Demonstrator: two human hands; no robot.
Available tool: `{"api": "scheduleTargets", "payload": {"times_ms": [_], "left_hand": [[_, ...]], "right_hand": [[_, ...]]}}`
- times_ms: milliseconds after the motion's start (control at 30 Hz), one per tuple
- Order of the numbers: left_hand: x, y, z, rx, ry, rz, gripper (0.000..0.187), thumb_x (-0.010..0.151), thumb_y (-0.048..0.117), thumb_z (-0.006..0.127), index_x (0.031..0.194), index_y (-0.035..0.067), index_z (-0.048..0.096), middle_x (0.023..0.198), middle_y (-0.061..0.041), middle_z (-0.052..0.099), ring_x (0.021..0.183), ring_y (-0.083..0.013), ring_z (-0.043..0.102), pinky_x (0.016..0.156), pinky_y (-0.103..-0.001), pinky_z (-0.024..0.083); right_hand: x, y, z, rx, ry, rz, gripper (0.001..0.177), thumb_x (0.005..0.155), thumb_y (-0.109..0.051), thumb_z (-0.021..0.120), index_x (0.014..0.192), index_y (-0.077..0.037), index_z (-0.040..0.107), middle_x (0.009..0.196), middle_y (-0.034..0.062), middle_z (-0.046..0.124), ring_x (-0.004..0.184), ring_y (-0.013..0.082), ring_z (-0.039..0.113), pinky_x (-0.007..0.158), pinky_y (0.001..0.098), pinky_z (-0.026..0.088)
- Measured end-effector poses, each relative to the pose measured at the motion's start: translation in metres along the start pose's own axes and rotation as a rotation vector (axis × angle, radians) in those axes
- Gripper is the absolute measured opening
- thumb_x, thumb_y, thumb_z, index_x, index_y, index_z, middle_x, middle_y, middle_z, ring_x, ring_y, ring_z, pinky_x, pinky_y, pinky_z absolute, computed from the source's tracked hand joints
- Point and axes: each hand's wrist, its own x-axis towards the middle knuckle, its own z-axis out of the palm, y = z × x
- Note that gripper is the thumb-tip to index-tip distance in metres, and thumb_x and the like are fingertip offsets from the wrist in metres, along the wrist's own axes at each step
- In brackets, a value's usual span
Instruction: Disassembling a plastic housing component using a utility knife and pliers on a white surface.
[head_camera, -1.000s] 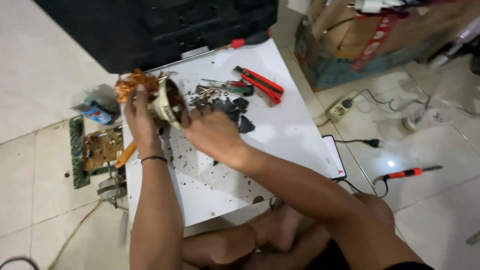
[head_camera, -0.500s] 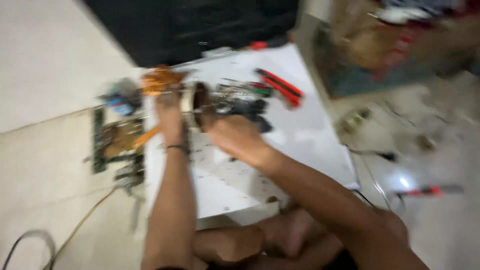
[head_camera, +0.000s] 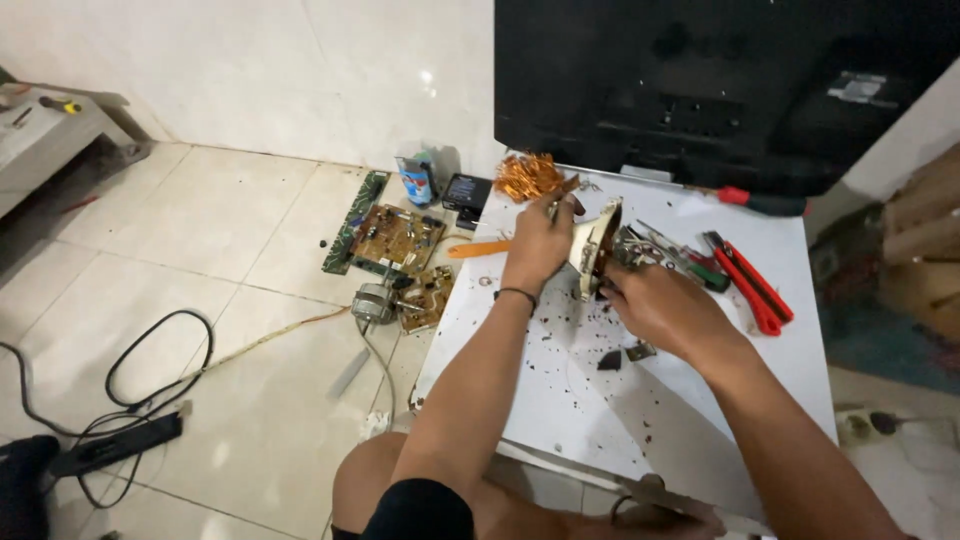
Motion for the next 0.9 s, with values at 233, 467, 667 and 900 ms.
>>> {"api": "scheduleTargets", "payload": {"times_ms": [233, 467, 667, 900], "left_hand": [[-0.003, 0.002, -0.001, -0.302, 0.087, 0.064, 0.036, 0.104, 0.037, 0.049, 0.114, 0.014, 0.076, 0.103, -0.02, 0.075, 0.112, -0.037, 0.067, 0.104, -0.051, 0.049], [0.001, 0.0, 0.008, -0.442, 0.083, 0.196, 0.03, 0.108, 0.029, 0.051, 0.102, 0.018, 0.078, 0.086, -0.008, 0.076, 0.093, -0.018, 0.07, 0.1, -0.037, 0.052], [0.0, 0.001, 0.0, -0.491, 0.116, 0.173, 0.035, 0.106, 0.03, 0.056, 0.117, 0.002, 0.075, 0.107, -0.024, 0.074, 0.111, -0.0308, 0.067, 0.107, -0.049, 0.046], [-0.002, 0.005, 0.001, -0.456, 0.103, 0.284, 0.028, 0.107, 0.024, 0.054, 0.112, 0.008, 0.076, 0.091, -0.017, 0.075, 0.095, -0.0214, 0.066, 0.101, -0.044, 0.05]], "right_hand": [[-0.017, -0.019, 0.006, 0.078, 0.216, 0.094, 0.047, 0.101, -0.029, 0.052, 0.146, -0.015, 0.051, 0.095, 0.0227, 0.075, 0.069, 0.0399, 0.076, 0.049, 0.0476, 0.061], [-0.03, -0.033, -0.006, 0.067, 0.278, 0.077, 0.045, 0.104, -0.026, 0.047, 0.147, -0.017, 0.05, 0.102, 0.0236, 0.074, 0.074, 0.0404, 0.078, 0.052, 0.0446, 0.063], [-0.034, -0.038, -0.012, 0.174, 0.302, 0.022, 0.045, 0.103, -0.022, 0.051, 0.147, -0.015, 0.053, 0.1, 0.0262, 0.075, 0.073, 0.0376, 0.079, 0.05, 0.0404, 0.064], [-0.037, -0.042, -0.033, 0.09, 0.149, 0.131, 0.042, 0.101, -0.026, 0.049, 0.143, -0.018, 0.052, 0.096, 0.0261, 0.076, 0.076, 0.0403, 0.079, 0.058, 0.0485, 0.063]]}}
